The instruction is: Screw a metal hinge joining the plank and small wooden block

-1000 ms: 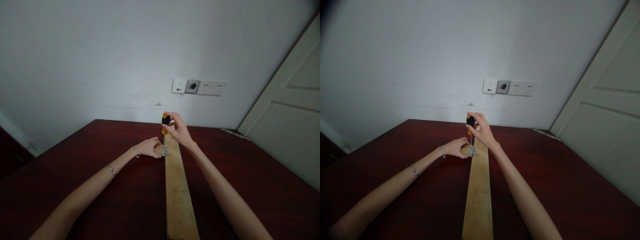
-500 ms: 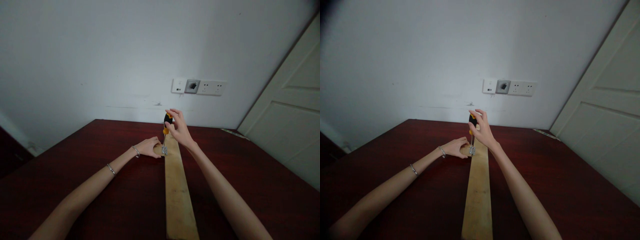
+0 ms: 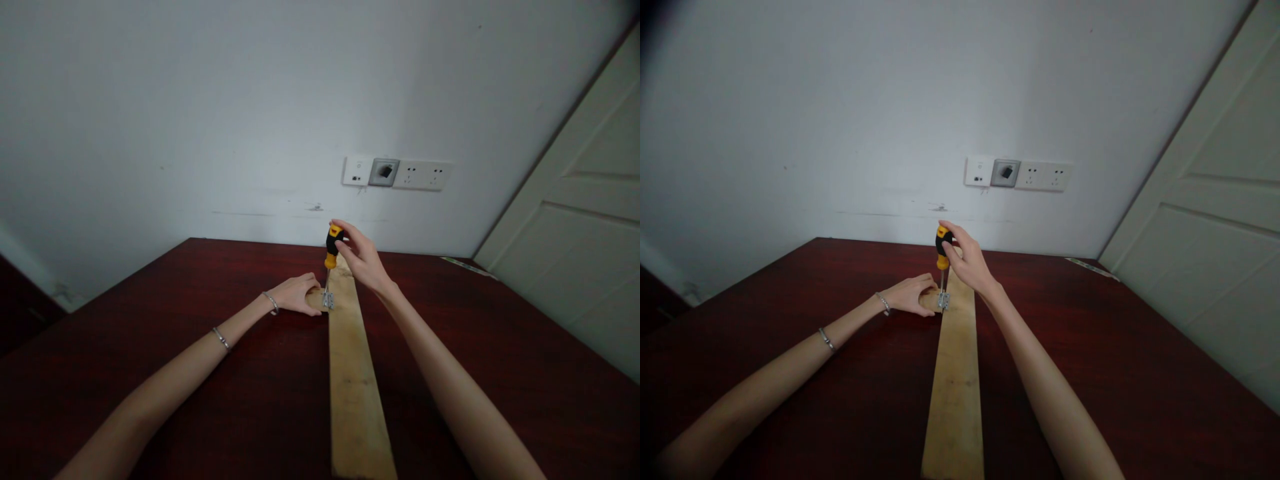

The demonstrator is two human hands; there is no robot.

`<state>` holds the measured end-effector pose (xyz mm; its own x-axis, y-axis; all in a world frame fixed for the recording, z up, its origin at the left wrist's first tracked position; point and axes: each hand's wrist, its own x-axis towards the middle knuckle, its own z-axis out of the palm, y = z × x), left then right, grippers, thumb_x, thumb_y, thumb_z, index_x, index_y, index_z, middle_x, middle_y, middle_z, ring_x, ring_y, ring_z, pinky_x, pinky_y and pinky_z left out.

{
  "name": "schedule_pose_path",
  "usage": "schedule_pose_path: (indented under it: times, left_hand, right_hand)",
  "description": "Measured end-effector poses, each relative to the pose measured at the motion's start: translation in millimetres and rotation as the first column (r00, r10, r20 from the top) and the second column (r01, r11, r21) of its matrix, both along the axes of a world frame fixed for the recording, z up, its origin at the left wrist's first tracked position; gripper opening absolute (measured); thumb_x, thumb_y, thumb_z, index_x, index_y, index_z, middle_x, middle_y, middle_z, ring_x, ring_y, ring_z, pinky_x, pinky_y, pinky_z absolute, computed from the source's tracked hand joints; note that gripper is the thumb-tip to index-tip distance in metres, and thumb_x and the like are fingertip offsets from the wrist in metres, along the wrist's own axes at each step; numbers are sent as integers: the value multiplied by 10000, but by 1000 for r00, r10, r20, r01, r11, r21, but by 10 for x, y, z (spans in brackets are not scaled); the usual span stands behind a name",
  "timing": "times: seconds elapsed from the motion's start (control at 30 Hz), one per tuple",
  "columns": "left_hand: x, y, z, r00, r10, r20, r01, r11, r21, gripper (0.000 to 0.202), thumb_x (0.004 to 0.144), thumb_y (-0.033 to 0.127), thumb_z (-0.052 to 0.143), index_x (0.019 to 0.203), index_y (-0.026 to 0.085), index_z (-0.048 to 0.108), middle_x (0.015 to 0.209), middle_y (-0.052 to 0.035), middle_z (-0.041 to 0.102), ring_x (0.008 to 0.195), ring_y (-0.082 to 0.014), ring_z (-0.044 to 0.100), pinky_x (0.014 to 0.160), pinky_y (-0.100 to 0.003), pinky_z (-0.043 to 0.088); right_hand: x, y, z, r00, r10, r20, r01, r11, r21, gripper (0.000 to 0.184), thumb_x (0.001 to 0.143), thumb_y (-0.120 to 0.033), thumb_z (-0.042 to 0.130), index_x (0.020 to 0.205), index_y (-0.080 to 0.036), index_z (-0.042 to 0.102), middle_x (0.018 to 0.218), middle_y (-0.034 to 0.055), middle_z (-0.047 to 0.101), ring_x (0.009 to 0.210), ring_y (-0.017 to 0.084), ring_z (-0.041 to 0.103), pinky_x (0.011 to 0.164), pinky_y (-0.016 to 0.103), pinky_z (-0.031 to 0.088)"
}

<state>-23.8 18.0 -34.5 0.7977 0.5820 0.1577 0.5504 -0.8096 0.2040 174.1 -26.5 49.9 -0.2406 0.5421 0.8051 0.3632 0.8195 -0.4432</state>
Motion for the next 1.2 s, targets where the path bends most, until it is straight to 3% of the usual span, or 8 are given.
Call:
schedule_pose_path:
  times: [0.23,0.43,0.63,0.8,1.07,1.2]
  left_hand:
    - [-8,11,-13,1000,2,2,-2,1000,2,609,632,575,691,1071,174,557,994,-57,511,862,-211,545,746,-301,441]
    - [-4,-1,5,1000,-5,-3,5,1000,1,606,632,574,690,1062,167,561,995,-59,513,856,-210,544,730,-298,441]
    - [-2,12,-16,1000,-5,10,5,1000,6,597,632,574,689,1062,179,563,984,-56,512,854,-210,541,736,-302,434]
    - [-7,22,-24,1000,-11,16,11,1000,3,598,624,568,697,1059,180,561,986,-54,514,866,-212,541,755,-304,437]
    - [-5,22,-18,1000,-1,14,1,1000,-9,612,621,578,689,1066,178,562,984,-57,512,842,-208,539,732,-311,438]
    - [-7,23,-17,1000,-5,16,5,1000,-17,605,621,583,687,1061,187,563,978,-54,511,853,-208,538,737,-311,437]
  right_hand:
    - [-24,-9,-15,996,-75,-50,76,997,10,388,800,-335,623,1175,-311,526,1145,60,518,1006,205,532,783,366,540]
    - [-1,-7,-19,998,22,-52,-24,999,-34,367,876,-284,505,1241,-320,494,1244,49,530,1110,204,523,912,407,492]
    - [13,-17,7,999,-26,-44,23,998,-53,394,795,-325,621,1180,-298,542,1165,65,528,995,202,553,754,350,546]
    - [47,-57,48,998,68,8,-66,991,-118,444,855,-271,526,1291,-335,477,1280,49,522,1060,206,549,875,408,505]
    - [14,-4,-14,997,27,-70,-34,995,-96,402,753,-341,673,1140,-309,566,1172,53,529,996,202,562,751,345,550]
    - [32,-37,6,995,90,-37,-94,984,-152,431,814,-310,593,1238,-337,517,1255,46,527,1036,209,567,823,399,537]
